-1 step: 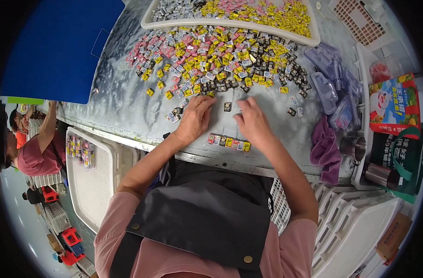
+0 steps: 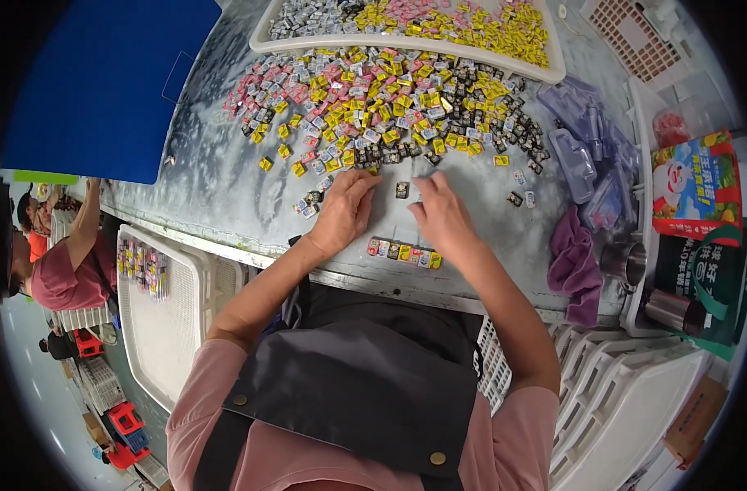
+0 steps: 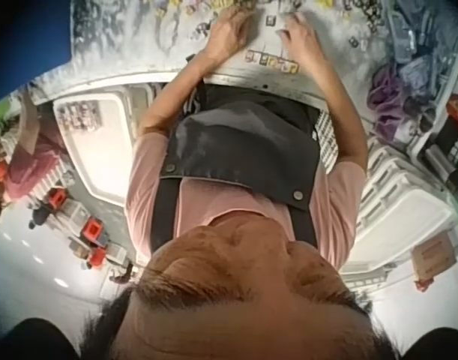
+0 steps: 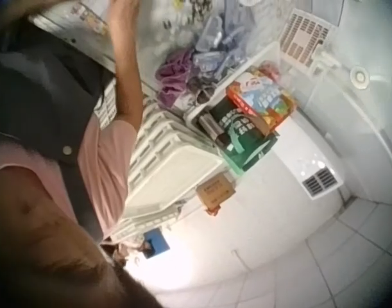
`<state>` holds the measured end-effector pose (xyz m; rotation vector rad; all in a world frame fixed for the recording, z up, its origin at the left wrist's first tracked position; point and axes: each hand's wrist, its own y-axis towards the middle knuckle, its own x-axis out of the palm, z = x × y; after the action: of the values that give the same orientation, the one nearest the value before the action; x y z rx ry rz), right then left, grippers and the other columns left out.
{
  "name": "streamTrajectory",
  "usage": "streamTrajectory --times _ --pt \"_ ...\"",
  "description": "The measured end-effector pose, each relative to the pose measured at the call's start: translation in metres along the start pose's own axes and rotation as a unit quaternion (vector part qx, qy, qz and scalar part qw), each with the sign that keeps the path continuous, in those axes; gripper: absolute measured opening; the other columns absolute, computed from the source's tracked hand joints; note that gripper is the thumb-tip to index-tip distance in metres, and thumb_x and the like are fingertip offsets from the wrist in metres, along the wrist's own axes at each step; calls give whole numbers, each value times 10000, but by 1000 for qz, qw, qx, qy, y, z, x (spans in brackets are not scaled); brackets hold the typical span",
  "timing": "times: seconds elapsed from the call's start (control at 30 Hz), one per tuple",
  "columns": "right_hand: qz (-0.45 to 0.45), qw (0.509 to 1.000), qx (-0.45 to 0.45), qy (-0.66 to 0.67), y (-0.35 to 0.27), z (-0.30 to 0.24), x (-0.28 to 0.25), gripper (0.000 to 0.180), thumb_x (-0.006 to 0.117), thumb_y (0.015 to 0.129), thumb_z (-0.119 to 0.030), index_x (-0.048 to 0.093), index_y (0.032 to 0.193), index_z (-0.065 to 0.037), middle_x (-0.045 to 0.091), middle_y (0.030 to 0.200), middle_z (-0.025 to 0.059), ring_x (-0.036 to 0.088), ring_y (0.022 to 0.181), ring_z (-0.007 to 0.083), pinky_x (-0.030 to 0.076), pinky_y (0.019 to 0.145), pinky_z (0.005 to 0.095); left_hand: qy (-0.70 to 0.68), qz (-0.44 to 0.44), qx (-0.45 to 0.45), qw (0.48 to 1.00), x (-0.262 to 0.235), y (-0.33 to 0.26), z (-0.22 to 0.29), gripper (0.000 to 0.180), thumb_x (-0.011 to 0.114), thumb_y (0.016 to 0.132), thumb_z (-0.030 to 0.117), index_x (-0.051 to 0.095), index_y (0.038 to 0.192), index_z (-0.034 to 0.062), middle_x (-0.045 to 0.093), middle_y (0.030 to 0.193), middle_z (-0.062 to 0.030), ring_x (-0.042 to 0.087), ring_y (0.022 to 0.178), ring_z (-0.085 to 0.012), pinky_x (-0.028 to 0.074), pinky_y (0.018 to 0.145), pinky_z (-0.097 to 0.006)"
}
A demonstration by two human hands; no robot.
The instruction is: Sorting small colorful packaged items by color and lining them up on a workstation for packaging.
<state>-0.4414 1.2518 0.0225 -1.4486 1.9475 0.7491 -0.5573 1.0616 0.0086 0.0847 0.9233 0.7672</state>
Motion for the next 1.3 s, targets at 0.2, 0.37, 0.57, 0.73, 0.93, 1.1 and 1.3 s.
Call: streamTrajectory --times 0.2,0.37,0.57,0.73,0.93,1.1,1.3 --pt "-26 1000 -12 -9 18 -15 14 322 709 871 -82 636 1180 -25 554 1127 157 644 894 366 529 785 459 -1 89 -64 994 -2 14 -2 259 610 820 -73 657 1068 -20 596 991 -194 593 922 -384 512 817 -438" --pt "-38 998 -20 -40 9 -11 6 283 710 871 -88 655 1143 -33 556 1107 160 640 897 377 528 781 460 46 24 -21 998 -1 7 -6 213 628 830 -37 671 1036 -2 605 953 -191 603 921 -384 516 805 -437" --pt "-15 1000 2 -18 -5 -4 -3 278 709 863 -69 647 1131 -29 560 1054 161 638 894 374 521 765 451 31 -37 -68 997 9 8 6 217 659 831 15 662 1048 11 605 958 -190 607 935 -386 519 818 -442" --pt "-32 999 -6 9 2 -6 2 293 709 855 -57 633 1134 -13 554 1058 163 627 891 379 512 787 456 0 -119 -24 993 13 14 9 284 669 843 32 614 1117 -18 590 1036 -218 613 933 -411 521 824 -453" --pt "-67 998 -6 -17 7 -7 -2 299 692 858 -39 620 1145 7 539 1077 167 621 959 377 514 830 447 19 -167 -20 986 16 25 14 285 670 852 39 577 1110 -36 574 1045 -234 621 932 -419 532 818 -464" --pt "-106 994 -1 -2 8 -8 -7 302 688 850 -29 615 1140 12 537 1077 171 617 963 381 513 837 451 12 -195 2 981 10 24 11 258 675 870 62 562 1081 -37 567 1033 -236 623 925 -420 532 803 -470" --pt "-120 992 -29 7 -18 -27 -24 279 682 848 -19 607 1115 14 537 1074 171 615 954 383 511 826 448 -32 -206 12 978 -8 6 33 257 688 862 47 552 1063 -37 566 1004 -215 615 898 -415 530 777 -468"
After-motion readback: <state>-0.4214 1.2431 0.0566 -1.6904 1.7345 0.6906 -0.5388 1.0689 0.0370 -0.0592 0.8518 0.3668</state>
